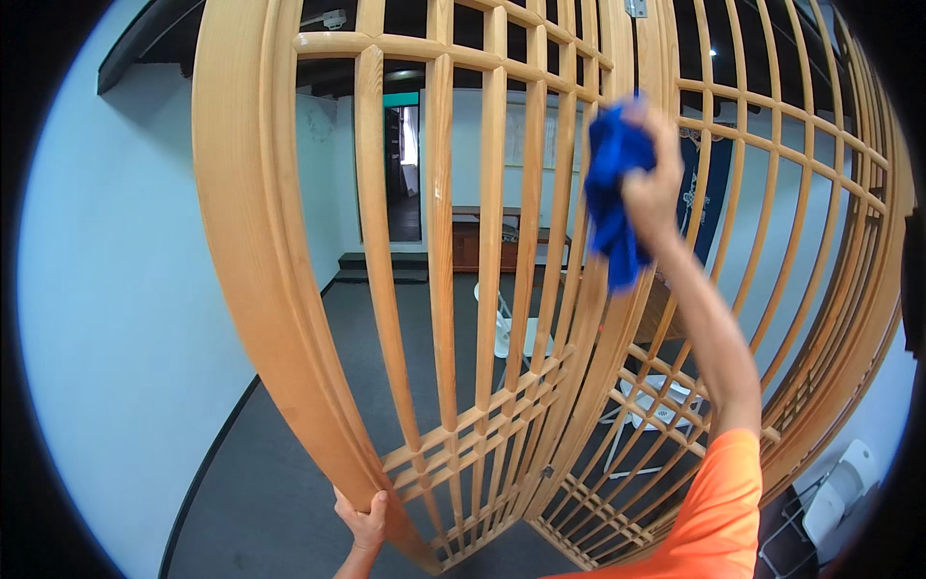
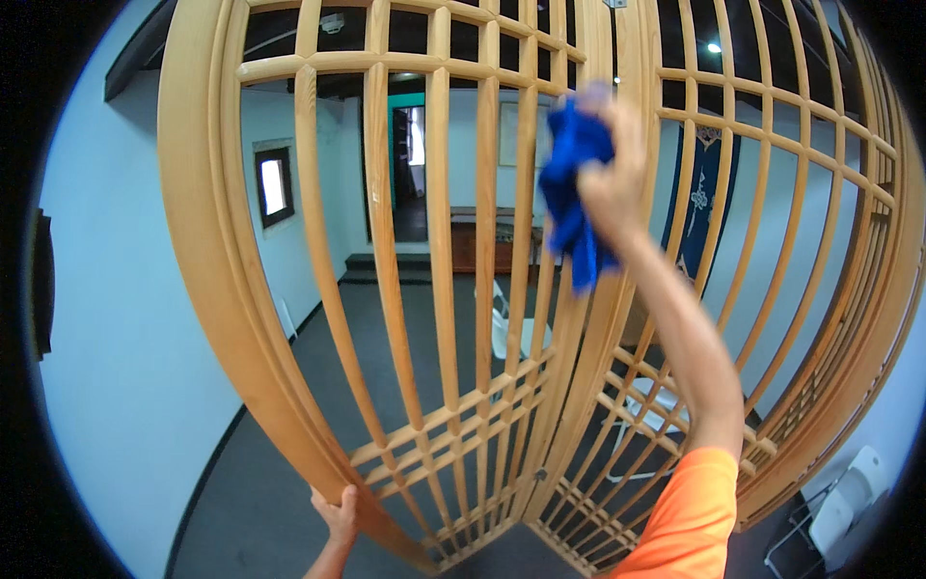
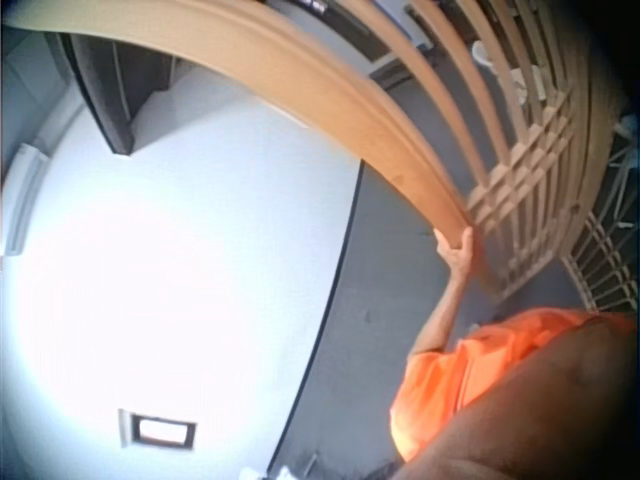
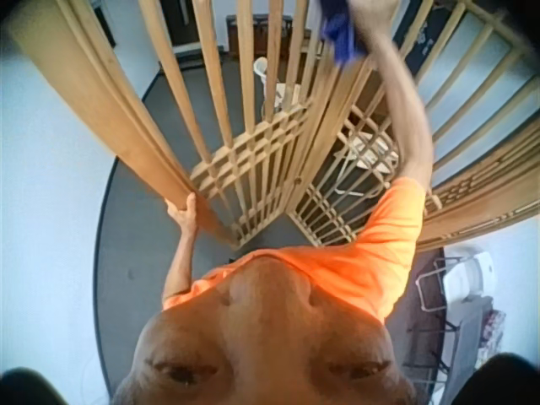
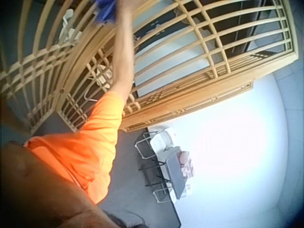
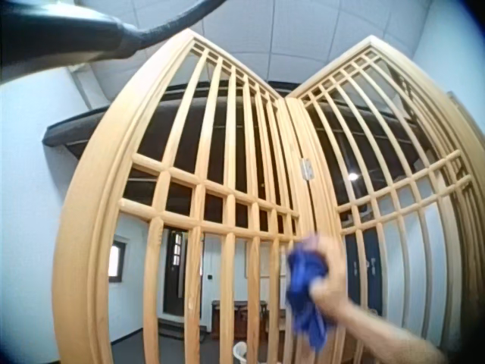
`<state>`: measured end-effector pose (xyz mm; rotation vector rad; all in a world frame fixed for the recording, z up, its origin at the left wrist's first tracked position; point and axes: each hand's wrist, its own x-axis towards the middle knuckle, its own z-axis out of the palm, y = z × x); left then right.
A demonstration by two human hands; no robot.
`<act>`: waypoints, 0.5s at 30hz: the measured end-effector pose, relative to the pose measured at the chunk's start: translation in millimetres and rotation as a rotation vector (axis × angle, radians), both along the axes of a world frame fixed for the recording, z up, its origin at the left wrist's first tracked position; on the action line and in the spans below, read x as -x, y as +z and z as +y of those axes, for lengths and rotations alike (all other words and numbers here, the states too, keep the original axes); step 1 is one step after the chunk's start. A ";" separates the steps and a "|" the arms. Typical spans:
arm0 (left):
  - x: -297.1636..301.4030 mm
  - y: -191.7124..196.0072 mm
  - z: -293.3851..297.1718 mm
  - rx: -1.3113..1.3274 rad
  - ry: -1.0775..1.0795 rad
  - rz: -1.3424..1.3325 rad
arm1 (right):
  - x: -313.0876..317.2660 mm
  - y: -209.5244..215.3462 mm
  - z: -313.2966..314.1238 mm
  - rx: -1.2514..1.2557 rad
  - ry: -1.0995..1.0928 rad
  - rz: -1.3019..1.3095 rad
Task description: The person wipes a wooden cabinet, a wooden table, several white chairs, and a wooden room divider using a blue cloth. The person moves a plastic container on the cabinet while cleaning.
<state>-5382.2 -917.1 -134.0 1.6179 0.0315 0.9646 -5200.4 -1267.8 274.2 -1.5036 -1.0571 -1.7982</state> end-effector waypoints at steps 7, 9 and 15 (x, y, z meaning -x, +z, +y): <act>-3.0 2.4 -13.1 0.027 -0.021 -0.049 | -13.0 188.5 63.0 0.196 -0.021 -0.210; 1.1 5.5 -8.8 -0.014 0.023 -0.055 | -25.4 142.0 84.2 0.034 -0.254 -0.342; 1.8 17.8 -5.9 -0.015 0.036 -0.072 | -22.4 5.6 78.1 0.006 -0.206 -0.306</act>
